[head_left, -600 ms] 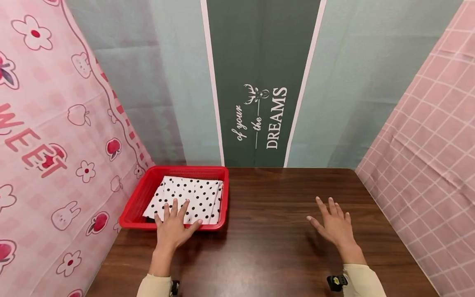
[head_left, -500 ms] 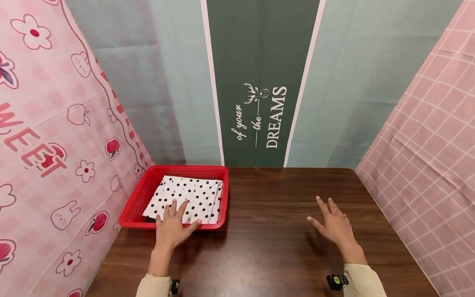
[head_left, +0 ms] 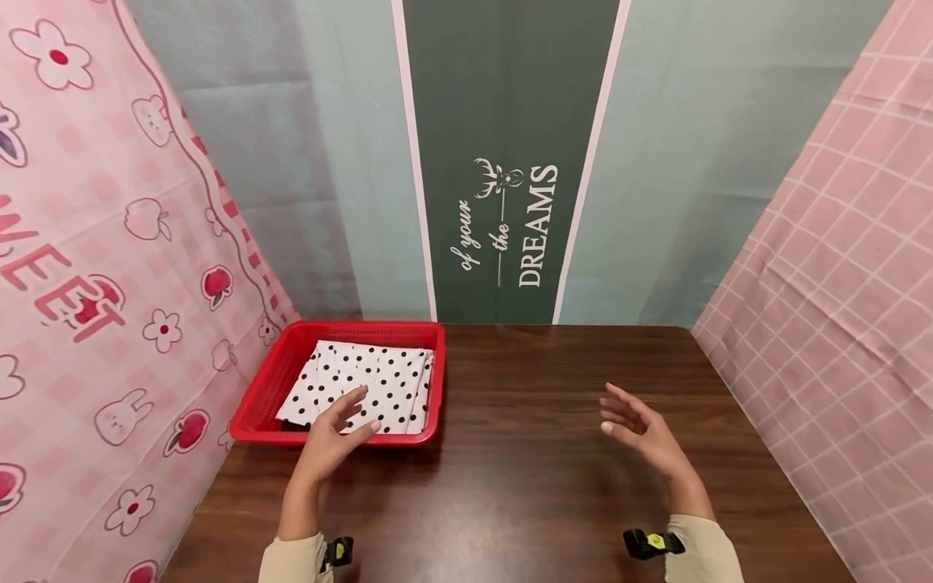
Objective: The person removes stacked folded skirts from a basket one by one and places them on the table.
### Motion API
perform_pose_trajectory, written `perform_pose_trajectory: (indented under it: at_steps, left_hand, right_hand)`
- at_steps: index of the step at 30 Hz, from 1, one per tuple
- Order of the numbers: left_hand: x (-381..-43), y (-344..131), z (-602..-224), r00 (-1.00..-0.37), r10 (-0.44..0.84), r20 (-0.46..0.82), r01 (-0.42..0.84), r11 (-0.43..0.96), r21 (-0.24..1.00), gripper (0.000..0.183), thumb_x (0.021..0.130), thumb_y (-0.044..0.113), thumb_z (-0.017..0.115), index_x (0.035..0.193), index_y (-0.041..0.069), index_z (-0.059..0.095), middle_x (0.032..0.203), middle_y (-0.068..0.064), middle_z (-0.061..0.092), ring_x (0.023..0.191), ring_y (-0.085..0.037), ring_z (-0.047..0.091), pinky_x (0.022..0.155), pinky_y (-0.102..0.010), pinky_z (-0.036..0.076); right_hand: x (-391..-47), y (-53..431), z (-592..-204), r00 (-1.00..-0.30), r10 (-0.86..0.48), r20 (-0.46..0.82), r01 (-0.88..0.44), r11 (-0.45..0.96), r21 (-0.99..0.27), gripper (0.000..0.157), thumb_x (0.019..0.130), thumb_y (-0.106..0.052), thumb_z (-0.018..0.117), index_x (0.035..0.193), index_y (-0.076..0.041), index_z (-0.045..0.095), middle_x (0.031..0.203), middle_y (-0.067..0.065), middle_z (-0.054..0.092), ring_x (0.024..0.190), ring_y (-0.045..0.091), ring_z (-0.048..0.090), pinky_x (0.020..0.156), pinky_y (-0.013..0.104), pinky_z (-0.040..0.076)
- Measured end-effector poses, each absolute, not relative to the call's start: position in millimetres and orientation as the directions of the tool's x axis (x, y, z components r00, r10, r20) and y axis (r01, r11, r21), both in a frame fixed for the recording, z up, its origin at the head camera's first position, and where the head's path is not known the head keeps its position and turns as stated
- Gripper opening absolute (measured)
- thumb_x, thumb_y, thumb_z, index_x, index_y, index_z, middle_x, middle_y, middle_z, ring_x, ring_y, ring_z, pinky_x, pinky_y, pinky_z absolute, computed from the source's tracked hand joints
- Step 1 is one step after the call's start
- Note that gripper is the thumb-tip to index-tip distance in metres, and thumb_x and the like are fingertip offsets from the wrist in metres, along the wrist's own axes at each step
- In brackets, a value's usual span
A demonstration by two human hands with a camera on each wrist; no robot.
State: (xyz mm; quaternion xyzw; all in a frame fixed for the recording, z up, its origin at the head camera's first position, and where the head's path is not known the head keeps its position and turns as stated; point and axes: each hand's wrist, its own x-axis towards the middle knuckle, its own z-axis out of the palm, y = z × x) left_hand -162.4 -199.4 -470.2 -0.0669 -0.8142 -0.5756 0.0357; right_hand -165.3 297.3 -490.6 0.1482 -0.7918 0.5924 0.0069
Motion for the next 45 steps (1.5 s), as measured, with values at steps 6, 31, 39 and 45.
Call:
perform_pose_trajectory:
  at_steps: [6, 31, 39, 45]
  left_hand:
    - [-160, -196, -458, -0.968, 0.147, 0.203, 0.228, 0.176, 0.958, 0.061, 0.081, 0.002, 0.071, 0.136, 0.002, 0.045, 0.135, -0.018, 0.045, 0.12, -0.035, 0.044, 0.09, -0.031, 0.043]
    - [-157, -229, -470, -0.978, 0.013, 0.208, 0.202, 0.302, 0.932, 0.062, 0.082, 0.008, 0.071, 0.137, 0.005, 0.044, 0.135, -0.013, 0.046, 0.121, -0.031, 0.044, 0.09, -0.02, 0.039]
    - [-166, -244, -470, -0.977, 0.009, 0.215, 0.205, 0.335, 0.92, 0.061, 0.084, 0.008, 0.069, 0.139, 0.005, 0.043, 0.136, -0.013, 0.045, 0.115, -0.011, 0.047, 0.088, -0.016, 0.039]
    - [-178, -255, -466, -0.97, 0.004, 0.242, 0.228, 0.347, 0.91, 0.059, 0.086, 0.008, 0.067, 0.139, 0.002, 0.041, 0.135, -0.019, 0.044, 0.119, -0.027, 0.047, 0.087, -0.019, 0.042]
  right_hand:
    - [-165, 293, -494, -0.948, -0.228, 0.224, -0.252, 0.104, -0.962, 0.058, 0.09, 0.004, 0.057, 0.142, -0.001, 0.034, 0.124, 0.005, 0.055, 0.111, 0.027, 0.053, 0.082, 0.024, 0.048]
    - [-176, 227, -486, -0.922, -0.274, 0.272, -0.307, 0.095, -0.947, 0.057, 0.086, 0.003, 0.062, 0.137, 0.003, 0.038, 0.13, 0.027, 0.045, 0.115, 0.047, 0.043, 0.086, 0.024, 0.045]
    - [-185, 193, -484, -0.906, -0.339, 0.254, -0.269, -0.001, -0.963, 0.06, 0.085, 0.003, 0.064, 0.138, 0.003, 0.036, 0.134, 0.027, 0.042, 0.118, 0.051, 0.037, 0.09, 0.032, 0.045]
    - [-194, 172, -478, -0.896, -0.369, 0.248, -0.254, -0.032, -0.967, 0.061, 0.085, 0.003, 0.064, 0.139, 0.0, 0.037, 0.135, 0.025, 0.041, 0.12, 0.048, 0.038, 0.091, 0.035, 0.044]
